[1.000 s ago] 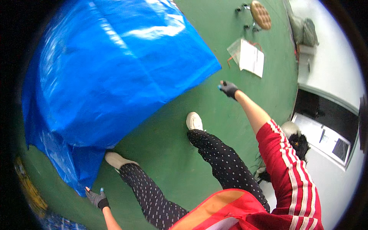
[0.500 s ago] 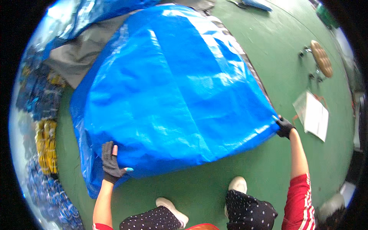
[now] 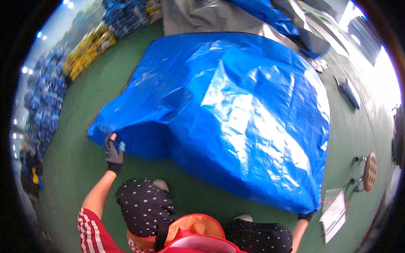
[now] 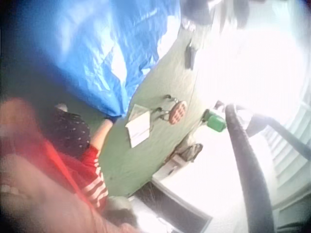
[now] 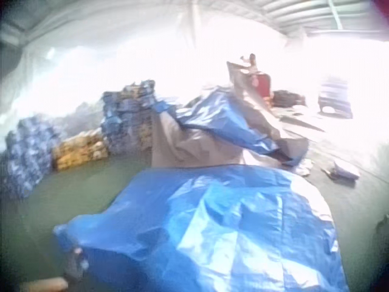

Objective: The person unfolds a blue cooler bag on the floor, folds it into a compact rectangle, and places it into a clear plastic bag. The person then seals the plastic bag and sets it aside.

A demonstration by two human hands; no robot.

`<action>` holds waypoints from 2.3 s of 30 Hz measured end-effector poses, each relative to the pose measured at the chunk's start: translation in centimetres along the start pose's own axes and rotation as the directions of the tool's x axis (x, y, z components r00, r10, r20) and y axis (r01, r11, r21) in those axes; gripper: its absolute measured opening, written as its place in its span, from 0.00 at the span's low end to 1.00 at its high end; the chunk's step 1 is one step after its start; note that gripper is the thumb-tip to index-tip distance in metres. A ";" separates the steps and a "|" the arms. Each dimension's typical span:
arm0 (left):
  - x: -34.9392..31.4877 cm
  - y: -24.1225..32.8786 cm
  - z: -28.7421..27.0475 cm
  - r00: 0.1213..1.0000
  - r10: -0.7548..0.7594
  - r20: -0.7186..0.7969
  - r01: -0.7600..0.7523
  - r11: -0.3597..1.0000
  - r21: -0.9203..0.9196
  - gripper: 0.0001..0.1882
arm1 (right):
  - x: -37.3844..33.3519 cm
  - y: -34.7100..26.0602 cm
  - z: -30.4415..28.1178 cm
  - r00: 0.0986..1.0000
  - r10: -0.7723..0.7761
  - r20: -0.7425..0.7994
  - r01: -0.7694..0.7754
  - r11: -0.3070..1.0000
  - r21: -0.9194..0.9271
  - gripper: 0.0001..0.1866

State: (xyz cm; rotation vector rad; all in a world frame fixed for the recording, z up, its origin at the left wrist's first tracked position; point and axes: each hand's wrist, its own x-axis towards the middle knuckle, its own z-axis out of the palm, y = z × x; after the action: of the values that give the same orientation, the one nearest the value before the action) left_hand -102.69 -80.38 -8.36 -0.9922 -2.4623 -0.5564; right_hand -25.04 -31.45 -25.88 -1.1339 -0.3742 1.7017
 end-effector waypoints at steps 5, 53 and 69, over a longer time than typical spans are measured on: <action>-5.6 -13.7 0.0 0.726 -0.668 -0.165 0.681 0.732 0.033 0.32 | -10.8 10.7 12.8 0.937 0.310 0.161 -0.334 0.931 0.148 0.47; 7.3 27.3 34.4 0.181 0.656 0.733 -0.824 0.508 -0.251 0.51 | 8.4 -4.2 -7.5 0.474 -0.508 -0.719 -0.477 0.538 -0.695 0.46; 0.2 14.0 21.7 -0.066 0.328 0.942 -0.664 0.691 -0.287 0.53 | -6.4 7.9 11.7 0.814 0.178 0.553 0.543 -0.572 -0.615 0.55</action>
State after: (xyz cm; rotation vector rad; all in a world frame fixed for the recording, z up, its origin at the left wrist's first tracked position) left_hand -97.85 -59.99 -23.42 -2.6019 -2.4366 1.1250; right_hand -38.87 -37.46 -22.15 -1.4703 -2.8979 0.4756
